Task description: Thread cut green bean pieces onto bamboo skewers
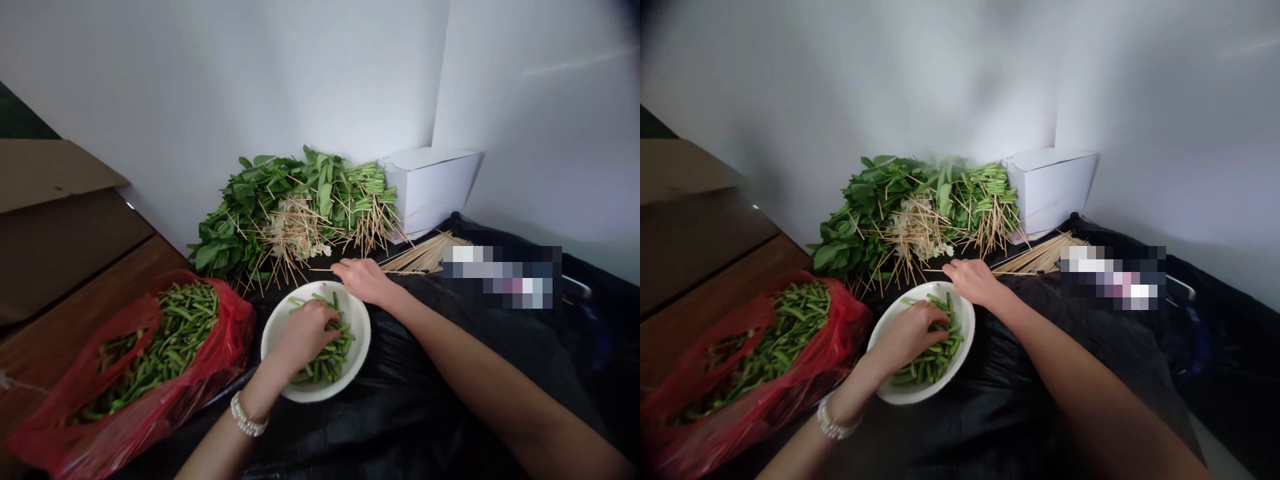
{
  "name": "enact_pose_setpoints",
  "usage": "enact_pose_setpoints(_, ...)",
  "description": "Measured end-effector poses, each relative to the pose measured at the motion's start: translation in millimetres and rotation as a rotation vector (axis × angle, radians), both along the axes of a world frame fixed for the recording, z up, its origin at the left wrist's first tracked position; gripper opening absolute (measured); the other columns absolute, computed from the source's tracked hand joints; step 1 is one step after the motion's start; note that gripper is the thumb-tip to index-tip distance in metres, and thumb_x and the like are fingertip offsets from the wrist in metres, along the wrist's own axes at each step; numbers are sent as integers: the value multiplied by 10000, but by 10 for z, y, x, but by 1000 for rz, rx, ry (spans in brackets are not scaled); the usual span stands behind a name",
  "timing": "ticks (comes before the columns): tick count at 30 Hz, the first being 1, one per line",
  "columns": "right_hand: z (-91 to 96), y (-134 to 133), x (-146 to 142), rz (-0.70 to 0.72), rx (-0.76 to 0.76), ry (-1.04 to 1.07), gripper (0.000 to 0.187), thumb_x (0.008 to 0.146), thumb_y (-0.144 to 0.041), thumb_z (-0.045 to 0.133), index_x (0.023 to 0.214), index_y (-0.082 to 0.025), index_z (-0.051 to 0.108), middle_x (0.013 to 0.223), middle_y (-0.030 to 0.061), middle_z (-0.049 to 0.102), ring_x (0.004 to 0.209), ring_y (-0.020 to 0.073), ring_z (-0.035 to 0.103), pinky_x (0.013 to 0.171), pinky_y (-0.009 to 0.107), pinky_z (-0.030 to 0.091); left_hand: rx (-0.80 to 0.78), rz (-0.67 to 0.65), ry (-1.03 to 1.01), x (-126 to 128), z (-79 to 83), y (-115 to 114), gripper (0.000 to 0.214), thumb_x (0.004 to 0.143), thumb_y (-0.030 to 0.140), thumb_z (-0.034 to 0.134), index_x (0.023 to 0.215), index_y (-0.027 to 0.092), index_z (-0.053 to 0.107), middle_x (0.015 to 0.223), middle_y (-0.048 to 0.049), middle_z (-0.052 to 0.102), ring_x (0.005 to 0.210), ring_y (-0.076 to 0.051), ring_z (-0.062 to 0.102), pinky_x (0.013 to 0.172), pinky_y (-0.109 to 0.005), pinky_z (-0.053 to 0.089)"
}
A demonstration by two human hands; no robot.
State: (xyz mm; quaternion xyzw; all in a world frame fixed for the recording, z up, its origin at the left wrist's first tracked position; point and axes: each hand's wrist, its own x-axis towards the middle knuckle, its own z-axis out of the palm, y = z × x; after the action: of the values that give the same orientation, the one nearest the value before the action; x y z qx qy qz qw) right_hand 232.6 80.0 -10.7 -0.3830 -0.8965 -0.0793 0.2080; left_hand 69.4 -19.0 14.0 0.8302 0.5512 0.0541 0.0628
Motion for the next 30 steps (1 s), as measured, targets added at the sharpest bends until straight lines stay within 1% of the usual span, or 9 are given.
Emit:
enact_pose_setpoints(3,6,-15,-1,6,14,13,241,951,-157,392,1058,-183,607,936,52,661,811,165,605,590,267,290,-43,-72,57,-11,29,-59,150,781,191,621,847,198,755,869,-93,713,869,-277,637,792,-372,450)
enact_pose_setpoints(6,25,-30,2,6,13,11,232,924,-133,419,1053,-179,607,932,55,659,799,162,595,588,265,282,-81,-93,-101,-133,50,-73,140,771,156,599,793,193,732,836,-61,704,826,-239,630,776,-344,452)
enact_pose_setpoints(7,32,-35,4,6,13,10,236,915,-123,425,1052,-177,608,931,56,659,796,161,592,588,266,281,-114,-74,-203,-192,53,-58,129,772,166,606,805,193,727,827,-49,702,800,-221,627,757,-327,456)
enact_pose_setpoints(10,48,-53,4,12,16,18,253,904,-108,421,1054,-173,615,930,58,657,798,159,588,593,266,285,-214,94,-596,-376,34,36,138,799,270,639,855,173,722,831,-45,710,741,-185,624,687,-288,473)
enact_pose_setpoints(12,46,-69,-3,15,17,33,260,909,-113,418,1060,-173,621,926,57,658,796,156,586,595,264,291,-237,221,-896,-466,-15,112,184,757,317,710,843,155,719,810,-47,717,731,-173,631,690,-281,488)
enact_pose_setpoints(15,18,-88,-23,27,46,66,270,909,-118,425,1069,-174,635,900,48,659,778,152,590,590,264,301,-257,371,-1290,-533,-116,189,279,660,305,812,870,143,724,772,-35,730,703,-146,645,676,-250,495)
enact_pose_setpoints(19,-44,-100,-48,77,124,171,328,921,-104,410,1162,-179,620,882,35,664,756,134,595,609,257,344,-347,440,-1646,-586,-187,198,376,630,244,850,967,123,733,818,-61,745,699,-104,656,669,-195,504)
enact_pose_setpoints(24,-38,-208,-88,165,222,222,347,920,-116,421,1206,-173,609,857,33,656,696,122,580,612,254,376,-393,416,-1772,-659,-176,157,369,645,225,850,977,105,742,847,-73,745,699,-90,654,652,-165,509)
enact_pose_setpoints(30,21,-367,-154,237,300,168,349,893,-90,429,1172,-168,624,766,18,610,672,120,553,575,249,350,-286,447,-1807,-660,-204,146,338,588,219,882,887,126,755,796,-43,748,684,-84,651,649,-164,503)
